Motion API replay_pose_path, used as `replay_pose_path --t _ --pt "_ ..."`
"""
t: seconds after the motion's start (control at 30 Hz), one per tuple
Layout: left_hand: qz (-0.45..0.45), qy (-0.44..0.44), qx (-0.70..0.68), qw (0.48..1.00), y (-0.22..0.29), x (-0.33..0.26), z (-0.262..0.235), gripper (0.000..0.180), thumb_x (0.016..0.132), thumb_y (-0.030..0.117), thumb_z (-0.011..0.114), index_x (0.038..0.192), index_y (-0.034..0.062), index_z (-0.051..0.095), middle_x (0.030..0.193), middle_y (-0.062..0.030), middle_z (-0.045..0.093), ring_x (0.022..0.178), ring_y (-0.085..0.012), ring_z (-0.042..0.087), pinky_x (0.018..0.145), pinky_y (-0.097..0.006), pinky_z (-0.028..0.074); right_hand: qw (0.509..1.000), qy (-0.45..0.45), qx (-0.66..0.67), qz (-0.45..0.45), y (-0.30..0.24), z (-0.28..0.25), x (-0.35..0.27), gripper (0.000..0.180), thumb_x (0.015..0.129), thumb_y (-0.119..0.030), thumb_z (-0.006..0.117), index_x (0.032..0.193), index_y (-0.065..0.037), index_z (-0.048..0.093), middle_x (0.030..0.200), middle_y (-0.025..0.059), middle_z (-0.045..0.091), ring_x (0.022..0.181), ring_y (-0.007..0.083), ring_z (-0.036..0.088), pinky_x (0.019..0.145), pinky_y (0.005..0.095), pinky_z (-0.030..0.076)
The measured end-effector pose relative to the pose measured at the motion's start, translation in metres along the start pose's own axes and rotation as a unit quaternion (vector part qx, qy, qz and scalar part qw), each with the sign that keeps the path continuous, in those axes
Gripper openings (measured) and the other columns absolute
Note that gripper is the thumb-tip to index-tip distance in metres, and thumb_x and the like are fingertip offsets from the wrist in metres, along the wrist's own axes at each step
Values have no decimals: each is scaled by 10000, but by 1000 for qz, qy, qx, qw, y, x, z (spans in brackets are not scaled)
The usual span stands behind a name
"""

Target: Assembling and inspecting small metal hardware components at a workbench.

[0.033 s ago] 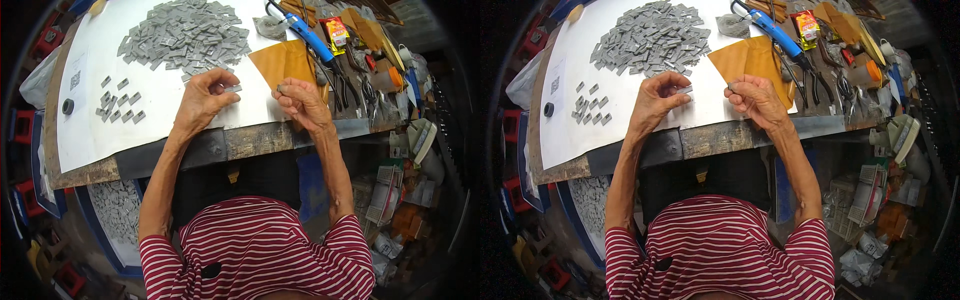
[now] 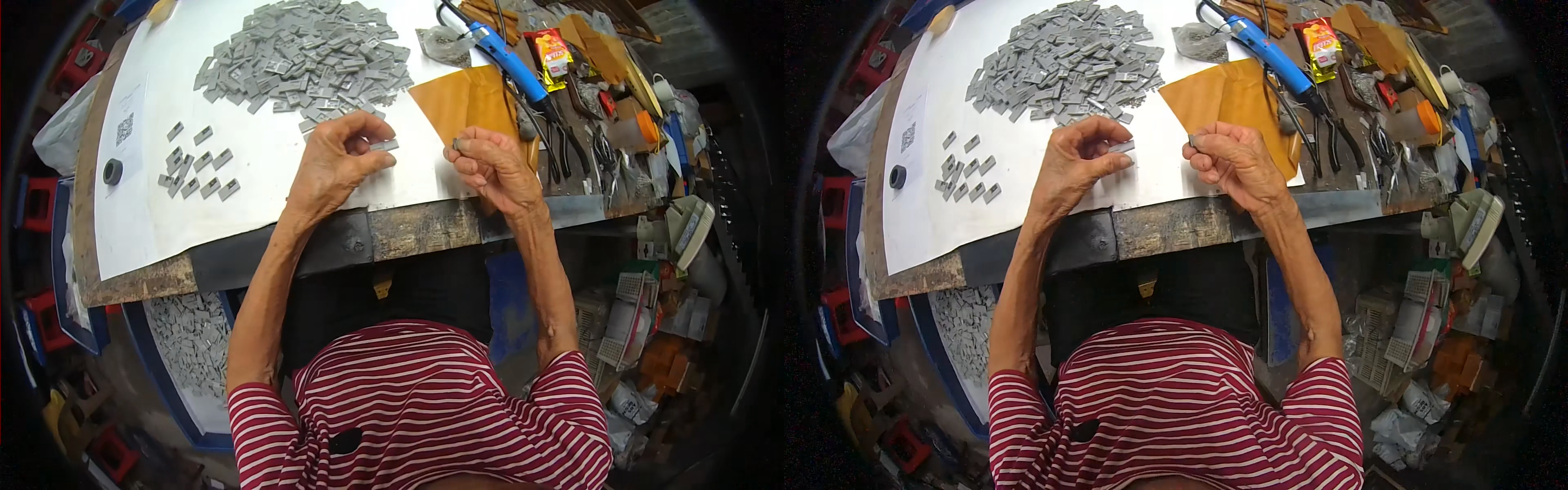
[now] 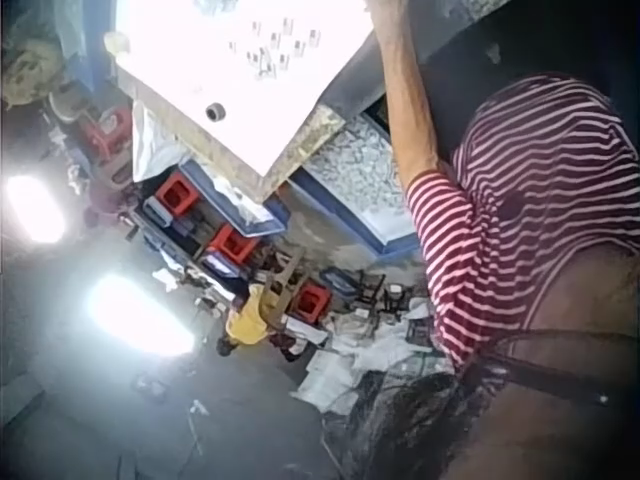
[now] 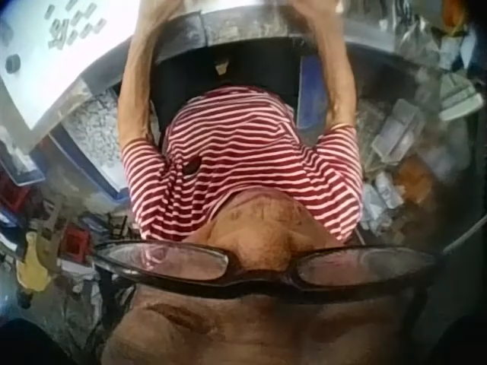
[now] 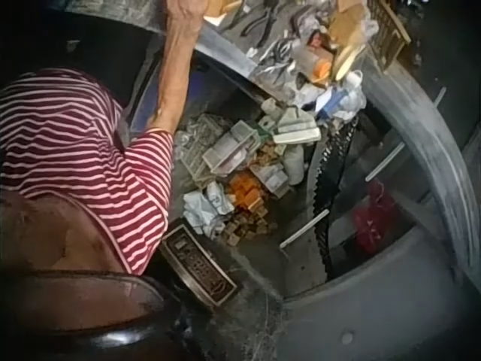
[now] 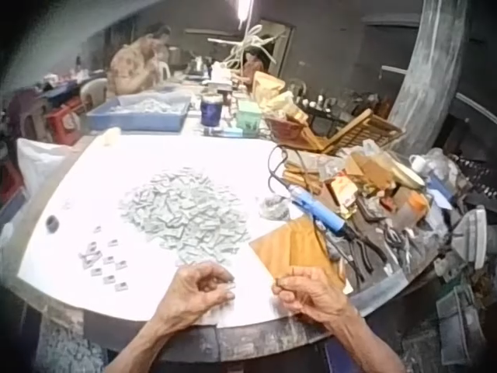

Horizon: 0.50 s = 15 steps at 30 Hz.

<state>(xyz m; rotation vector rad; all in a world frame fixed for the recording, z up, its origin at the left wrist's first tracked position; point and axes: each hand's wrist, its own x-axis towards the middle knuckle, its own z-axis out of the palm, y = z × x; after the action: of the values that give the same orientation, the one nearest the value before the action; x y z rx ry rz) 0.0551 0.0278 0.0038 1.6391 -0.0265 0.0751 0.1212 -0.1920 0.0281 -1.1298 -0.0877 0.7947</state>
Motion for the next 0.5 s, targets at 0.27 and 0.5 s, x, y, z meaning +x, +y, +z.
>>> replay_pose_path --t 0.27,0.5 --pt "-10 -8 4 1000 4 -2 3 229 634 39 678 853 -3 628 681 0 540 588 -57 435 535 -199 383 1000 -16 0 13 9 16 4 92 808 -25 569 870 35 537 790 125 589 569 84 511 448 185 406" --pt "10 -29 -10 999 -1 -2 6 228 636 25 672 856 -11 622 679 -8 553 569 -59 454 522 -204 394 996 11 -76 -34 19 36 3 74 791 -4 581 838 41 545 698 96 590 514 85 532 421 188 422"
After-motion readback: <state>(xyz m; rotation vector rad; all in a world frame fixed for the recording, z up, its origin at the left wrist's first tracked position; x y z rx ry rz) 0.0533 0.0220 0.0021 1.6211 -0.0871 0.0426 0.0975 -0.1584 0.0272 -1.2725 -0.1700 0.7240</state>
